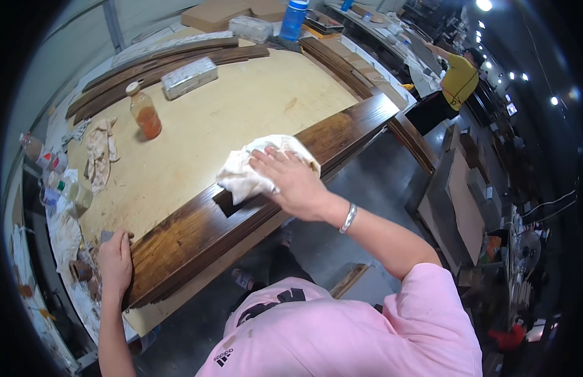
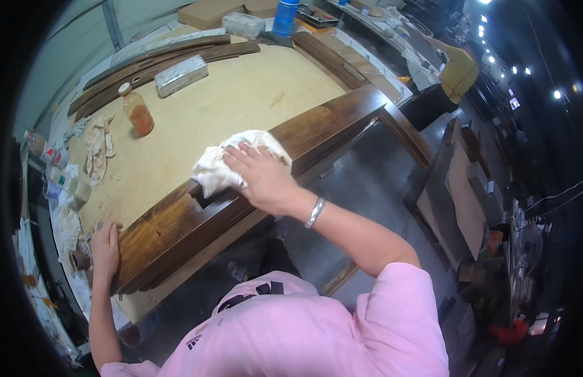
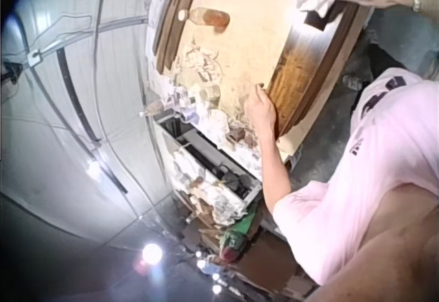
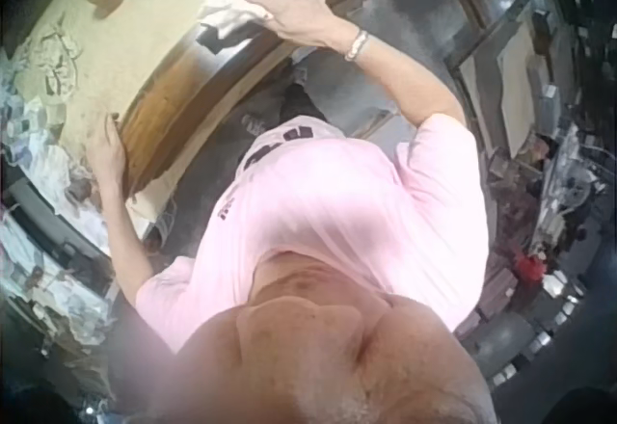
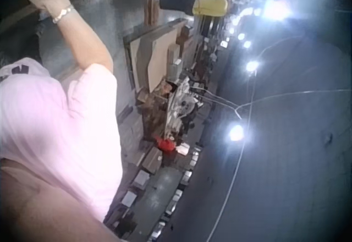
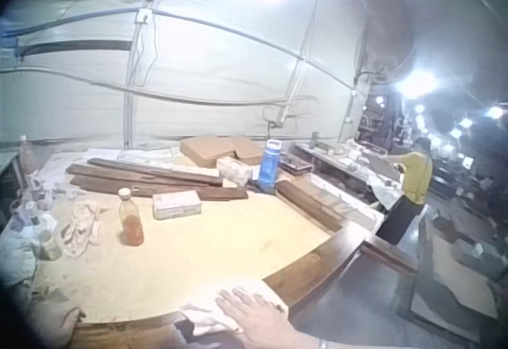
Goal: The person pours liquid from a bottle onto a cloth, wipes wooden boards with the cloth, sands edges and surfaces using a sanding block, and wipes the boards again with the cloth.
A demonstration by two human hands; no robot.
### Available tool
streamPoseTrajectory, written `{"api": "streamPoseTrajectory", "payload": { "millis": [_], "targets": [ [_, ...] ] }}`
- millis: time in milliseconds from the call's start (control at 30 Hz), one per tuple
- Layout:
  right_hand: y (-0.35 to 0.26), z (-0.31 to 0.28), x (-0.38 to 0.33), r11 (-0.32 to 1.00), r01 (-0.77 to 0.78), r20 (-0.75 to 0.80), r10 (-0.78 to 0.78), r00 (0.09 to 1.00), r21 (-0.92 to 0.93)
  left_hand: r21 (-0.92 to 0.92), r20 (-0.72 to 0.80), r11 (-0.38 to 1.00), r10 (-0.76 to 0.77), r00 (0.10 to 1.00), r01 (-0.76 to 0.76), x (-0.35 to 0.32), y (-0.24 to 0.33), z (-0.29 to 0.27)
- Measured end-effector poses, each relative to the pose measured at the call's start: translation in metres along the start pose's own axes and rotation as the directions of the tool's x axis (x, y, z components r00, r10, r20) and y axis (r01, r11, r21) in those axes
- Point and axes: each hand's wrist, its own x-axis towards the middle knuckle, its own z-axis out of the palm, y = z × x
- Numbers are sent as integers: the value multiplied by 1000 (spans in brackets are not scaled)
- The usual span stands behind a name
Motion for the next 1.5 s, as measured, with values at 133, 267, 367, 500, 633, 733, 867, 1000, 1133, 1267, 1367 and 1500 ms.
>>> {"api": "streamPoseTrajectory", "payload": {
  "millis": [133,267,367,500,633,733,867,1000,1133,1267,1367,1500],
  "targets": [
    [52,-16,-6,973,-186,36,183,982,137,-38,-2,999,8,1000,-8,1,-10,4],
    [171,-38,-37,881,-473,-33,472,881,-21,-12,43,997,-72,996,73,3,1,1],
    [270,-55,-66,806,-587,-61,584,809,-74,-16,-3,1000,-18,1000,18,3,-6,5],
    [349,-67,-78,763,-637,-169,617,768,-110,32,35,992,-120,992,118,1,-8,2],
    [397,-85,-79,621,-781,-172,764,622,-67,31,19,989,-144,989,144,3,-8,5],
    [409,-94,-61,458,-889,-253,858,447,-15,-20,-25,985,-172,985,172,7,-9,6],
    [391,-101,13,422,-365,-122,776,619,830,-187,-81,919,-367,927,347,21,13,16],
    [274,-101,109,-168,-108,179,502,846,980,-514,-61,806,-376,925,294,96,135,49],
    [196,-63,165,-372,-242,319,161,934,896,-324,-337,941,-13,941,-103,164,228,90],
    [144,-37,196,-329,-416,442,4,897,848,-103,-135,990,-111,985,98,185,226,92],
    [162,-4,218,-123,-443,452,55,890,888,-437,-183,868,-344,921,237,169,190,85],
    [221,26,244,357,-499,425,269,864,790,-748,-336,663,-400,852,16,158,162,56]
  ]
}}
